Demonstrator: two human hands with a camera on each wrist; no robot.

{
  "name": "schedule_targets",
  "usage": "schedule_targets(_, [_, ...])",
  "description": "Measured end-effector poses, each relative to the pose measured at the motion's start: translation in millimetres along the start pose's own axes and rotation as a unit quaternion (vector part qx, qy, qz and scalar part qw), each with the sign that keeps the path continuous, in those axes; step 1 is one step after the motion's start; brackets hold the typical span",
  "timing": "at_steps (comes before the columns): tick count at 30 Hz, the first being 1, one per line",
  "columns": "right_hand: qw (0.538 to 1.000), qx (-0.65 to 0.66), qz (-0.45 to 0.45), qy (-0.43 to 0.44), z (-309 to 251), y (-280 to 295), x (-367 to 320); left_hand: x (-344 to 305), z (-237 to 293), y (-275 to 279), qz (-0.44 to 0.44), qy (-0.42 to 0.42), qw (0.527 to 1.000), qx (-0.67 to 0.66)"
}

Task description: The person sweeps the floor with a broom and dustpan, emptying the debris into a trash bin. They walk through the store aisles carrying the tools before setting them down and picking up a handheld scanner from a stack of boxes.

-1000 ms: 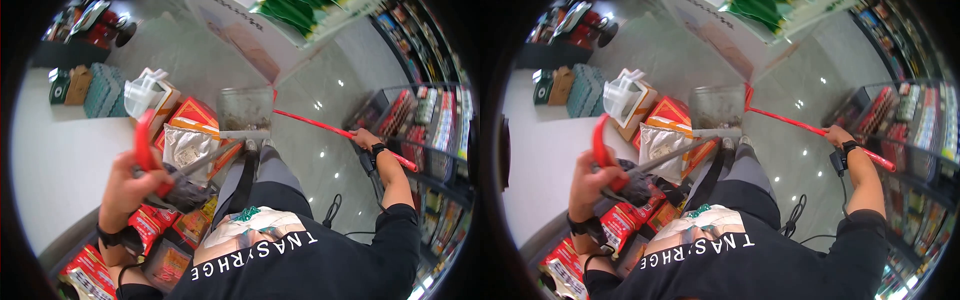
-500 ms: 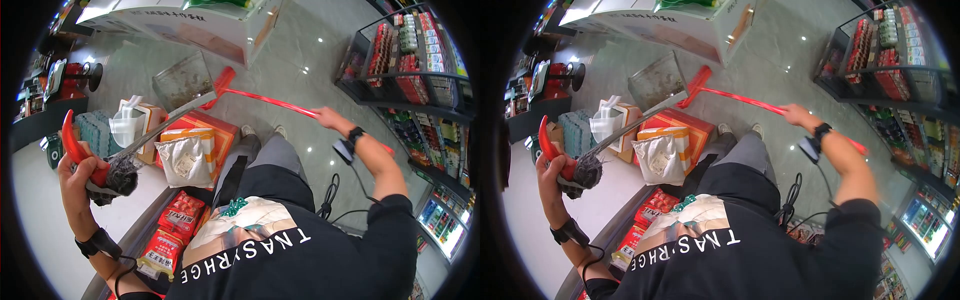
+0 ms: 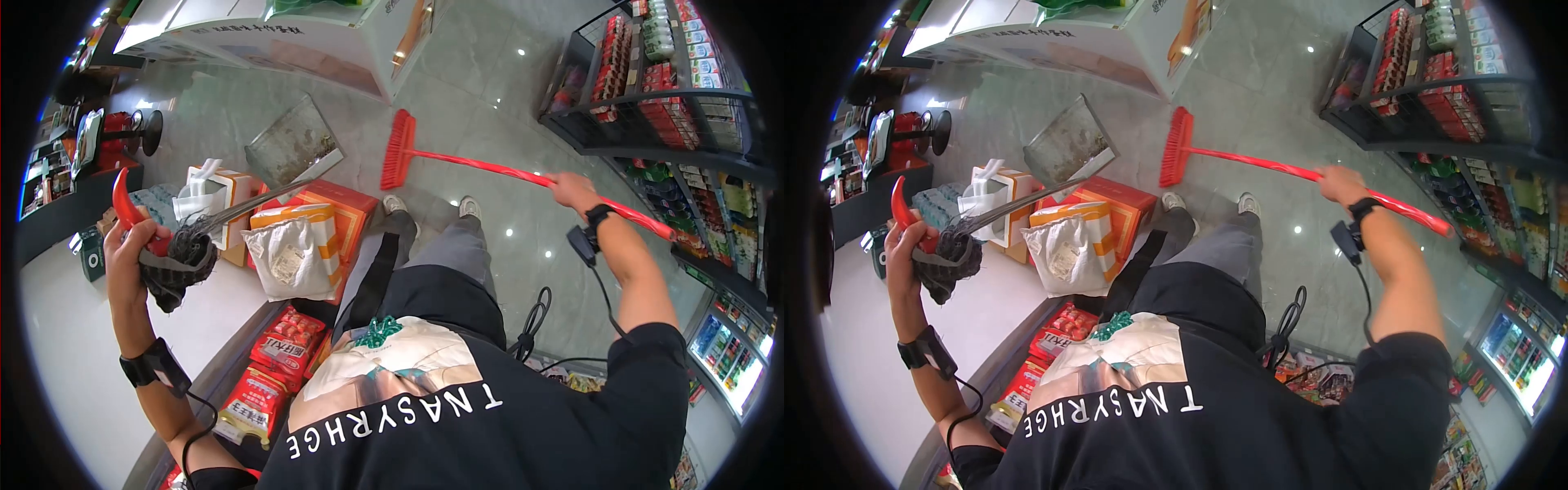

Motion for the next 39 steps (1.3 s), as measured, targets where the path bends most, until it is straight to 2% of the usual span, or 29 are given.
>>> schedule_targets(2, [1.000, -0.017, 0.010, -0.019, 35.4, 13.1, -17.4, -7.7, 4.1, -14.0, 0.000, 0.003, 1.000, -0.010])
schedule_targets(5, [0.999, -0.045, 0.021, 0.004, 77.3, 26.8, -35.3, -20.4, 7.7, -34.3, -0.002, 0.021, 0.999, -0.047])
schedule_targets(11, [1.000, 0.015, 0.019, -0.011, 136.6, 41.1, -59.1, -49.6, 12.1, -76.2, 0.007, 0.061, 0.994, -0.086])
schedule_targets(13, [0.999, 0.043, 0.021, -0.005, 136.2, 38.8, -42.6, -60.6, 11.7, -97.4, 0.019, 0.063, 0.994, -0.093])
schedule_targets(15, [0.994, 0.072, 0.052, 0.055, 131.6, 23.3, 0.4, -67.7, 7.2, -115.7, 0.027, 0.065, 0.993, -0.098])
schedule_targets(19, [0.982, 0.122, 0.052, 0.137, 71.5, 22.8, 77.9, -89.4, 14.6, -146.8, 0.028, 0.079, 0.992, -0.092])
schedule_targets(22, [0.989, 0.136, -0.010, 0.062, 50.0, -8.2, 125.2, -105.1, 25.5, -164.7, 0.039, 0.082, 0.992, -0.085])
schedule_targets(25, [0.983, 0.143, 0.003, 0.112, 82.0, -16.6, 107.3, -114.7, 27.3, -166.5, 0.031, 0.083, 0.993, -0.083])
schedule_targets(27, [0.989, 0.117, 0.008, 0.084, 111.8, -25.1, 86.4, -120.7, 25.3, -164.1, 0.029, 0.083, 0.993, -0.083])
schedule_targets(29, [0.994, 0.101, -0.039, 0.036, 138.0, -26.7, 56.7, -125.1, 25.6, -162.8, 0.026, 0.080, 0.993, -0.086])
schedule_targets(31, [0.998, 0.057, -0.018, 0.021, 165.4, -38.0, 30.0, -130.5, 22.9, -163.4, 0.024, 0.068, 0.994, -0.086])
schedule_targets(32, [0.999, 0.044, 0.012, 0.019, 168.7, -34.0, 12.1, -134.8, 21.4, -163.2, 0.028, 0.065, 0.994, -0.086])
schedule_targets(34, [0.998, 0.052, -0.003, -0.019, 162.8, -14.0, -20.8, -142.4, 22.3, -163.3, 0.014, 0.051, 0.996, -0.077])
schedule_targets(39, [0.998, 0.045, 0.015, 0.028, 173.3, 5.7, -65.4, -150.2, 13.9, -150.0, -0.004, 0.017, 0.998, -0.056])
Point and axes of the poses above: each hand's wrist, its own x-axis towards the middle knuckle, its own y-axis out of the back of the hand, z = x × y, the point moved 2 cm from there along x, towards the middle knuckle, and after that the axes turned 6 degrees about z, right-handed, at the moved point
